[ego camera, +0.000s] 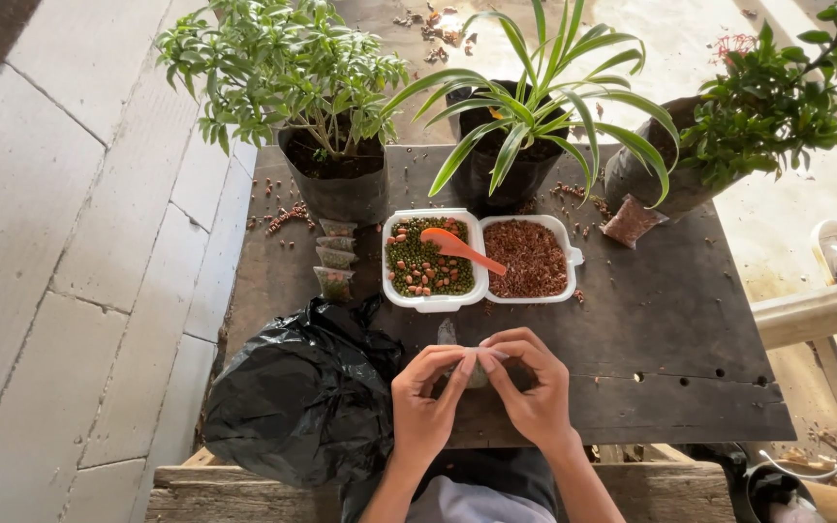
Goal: Packaging small portions of seeds or snacks into plastic bags using a spoon
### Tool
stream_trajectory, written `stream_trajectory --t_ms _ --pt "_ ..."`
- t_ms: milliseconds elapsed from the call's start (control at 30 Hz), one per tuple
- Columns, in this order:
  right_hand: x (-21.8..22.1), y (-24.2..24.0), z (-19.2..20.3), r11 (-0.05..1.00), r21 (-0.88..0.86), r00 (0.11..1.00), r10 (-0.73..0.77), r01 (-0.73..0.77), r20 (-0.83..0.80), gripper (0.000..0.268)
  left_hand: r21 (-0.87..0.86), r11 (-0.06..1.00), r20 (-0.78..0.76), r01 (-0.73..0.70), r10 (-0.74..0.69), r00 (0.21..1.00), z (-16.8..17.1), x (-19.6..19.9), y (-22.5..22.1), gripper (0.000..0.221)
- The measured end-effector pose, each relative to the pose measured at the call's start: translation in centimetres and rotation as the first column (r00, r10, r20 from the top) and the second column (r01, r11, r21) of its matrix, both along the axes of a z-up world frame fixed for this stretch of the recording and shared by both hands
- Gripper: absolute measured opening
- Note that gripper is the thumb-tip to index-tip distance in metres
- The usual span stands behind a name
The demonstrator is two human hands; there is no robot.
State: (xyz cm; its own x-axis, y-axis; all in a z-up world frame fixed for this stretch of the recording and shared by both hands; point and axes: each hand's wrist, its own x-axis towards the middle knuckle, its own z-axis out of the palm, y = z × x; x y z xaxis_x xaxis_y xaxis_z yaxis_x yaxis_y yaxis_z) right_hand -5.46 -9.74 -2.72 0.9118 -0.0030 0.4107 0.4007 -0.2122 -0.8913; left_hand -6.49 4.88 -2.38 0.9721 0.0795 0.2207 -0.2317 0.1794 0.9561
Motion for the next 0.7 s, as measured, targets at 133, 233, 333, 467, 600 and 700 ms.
stream_trajectory --t_ms 133,233,333,467,600,700 --pt "0.0 0.1 0.1 0.997 0.028 0.996 0.067 -0.066 -0.063 0.012 0.031 1.0 -0.017 -0.002 0.002 1.0 0.4 0.0 0.1 0.015" --pt "0.1 0.0 -0.2 0.999 0.006 0.997 0.041 -0.041 -0.062 0.009 0.027 1.0 0.001 0.003 -0.003 1.0 0.7 0.1 0.0 0.014" --pt "0.2 0.2 -0.3 1.0 -0.006 0.997 -0.028 0.027 -0.071 0.008 0.091 0.994 -0.015 -0.057 0.059 0.998 0.3 0.1 0.0 0.014" --pt "0.3 0.2 -0.7 0.997 -0.016 0.994 -0.081 0.08 -0.074 0.009 0.084 0.993 -0.037 -0.081 0.084 0.996 -0.1 0.0 0.0 0.018" --pt "0.5 0.0 -1.2 0.992 -0.035 0.989 -0.126 0.124 -0.074 0.011 0.096 0.99 -0.042 -0.107 0.112 0.993 0.1 0.1 -0.1 0.02" --pt "0.5 0.2 -0.5 0.986 -0.073 0.988 -0.151 0.147 -0.041 0.011 0.087 0.989 -0.029 -0.117 0.12 0.992 -0.3 0.4 -0.3 0.019"
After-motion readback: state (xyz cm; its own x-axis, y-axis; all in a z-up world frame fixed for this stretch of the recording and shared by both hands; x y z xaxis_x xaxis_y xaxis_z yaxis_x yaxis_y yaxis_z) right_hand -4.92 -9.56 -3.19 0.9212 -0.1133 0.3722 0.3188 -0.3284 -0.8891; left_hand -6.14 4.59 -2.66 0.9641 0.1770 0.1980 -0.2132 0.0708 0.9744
